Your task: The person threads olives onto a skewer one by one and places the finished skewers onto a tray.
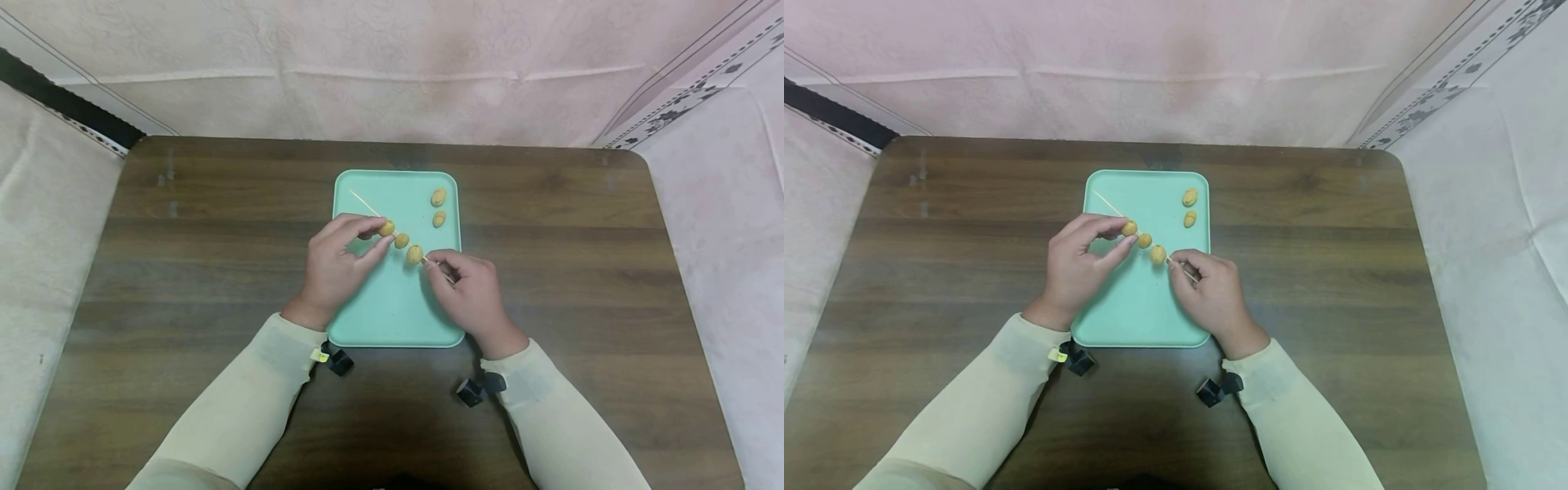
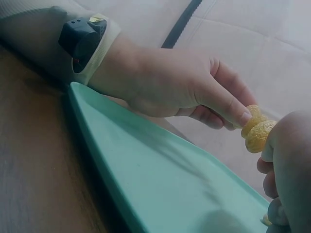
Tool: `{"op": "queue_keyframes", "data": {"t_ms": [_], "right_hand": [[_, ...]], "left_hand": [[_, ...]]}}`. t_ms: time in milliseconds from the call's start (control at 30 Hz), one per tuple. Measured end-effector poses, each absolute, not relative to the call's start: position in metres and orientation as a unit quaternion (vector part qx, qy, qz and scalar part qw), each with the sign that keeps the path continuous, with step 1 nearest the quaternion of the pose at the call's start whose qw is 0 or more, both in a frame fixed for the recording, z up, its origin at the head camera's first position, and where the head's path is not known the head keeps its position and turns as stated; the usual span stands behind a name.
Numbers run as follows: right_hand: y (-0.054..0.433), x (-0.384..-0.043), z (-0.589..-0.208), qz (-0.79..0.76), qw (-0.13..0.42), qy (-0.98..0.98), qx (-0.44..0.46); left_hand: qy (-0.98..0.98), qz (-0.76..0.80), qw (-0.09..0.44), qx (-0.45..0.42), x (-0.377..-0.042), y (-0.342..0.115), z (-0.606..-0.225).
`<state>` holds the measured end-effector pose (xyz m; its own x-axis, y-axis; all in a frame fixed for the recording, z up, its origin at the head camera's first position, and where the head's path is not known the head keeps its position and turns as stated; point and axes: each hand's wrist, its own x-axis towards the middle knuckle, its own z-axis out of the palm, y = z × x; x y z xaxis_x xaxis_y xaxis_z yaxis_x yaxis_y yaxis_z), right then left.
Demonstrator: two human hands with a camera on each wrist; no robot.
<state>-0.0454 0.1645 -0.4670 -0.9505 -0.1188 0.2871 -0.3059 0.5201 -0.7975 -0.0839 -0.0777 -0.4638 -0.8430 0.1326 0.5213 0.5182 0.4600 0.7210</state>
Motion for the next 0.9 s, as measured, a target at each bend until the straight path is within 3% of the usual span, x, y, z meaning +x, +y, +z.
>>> {"op": "queue_keyframes", "data": {"t_ms": [300,600,900], "right_hand": [[0.167,-0.05,-0.464,0.49,0.128,-0.855,0.108],[0.19,-0.061,-0.453,0.473,0.149,-0.866,0.064],[0.224,-0.07,-0.444,0.475,0.152,-0.867,-0.005]], "left_hand": [[-0.82,-0.499,0.176,-0.217,-0.087,-0.076,-0.449],[-0.852,-0.475,0.029,-0.217,-0.105,-0.062,-0.421],[-0.909,-0.345,-0.093,-0.214,-0.168,-0.042,-0.411]]}}
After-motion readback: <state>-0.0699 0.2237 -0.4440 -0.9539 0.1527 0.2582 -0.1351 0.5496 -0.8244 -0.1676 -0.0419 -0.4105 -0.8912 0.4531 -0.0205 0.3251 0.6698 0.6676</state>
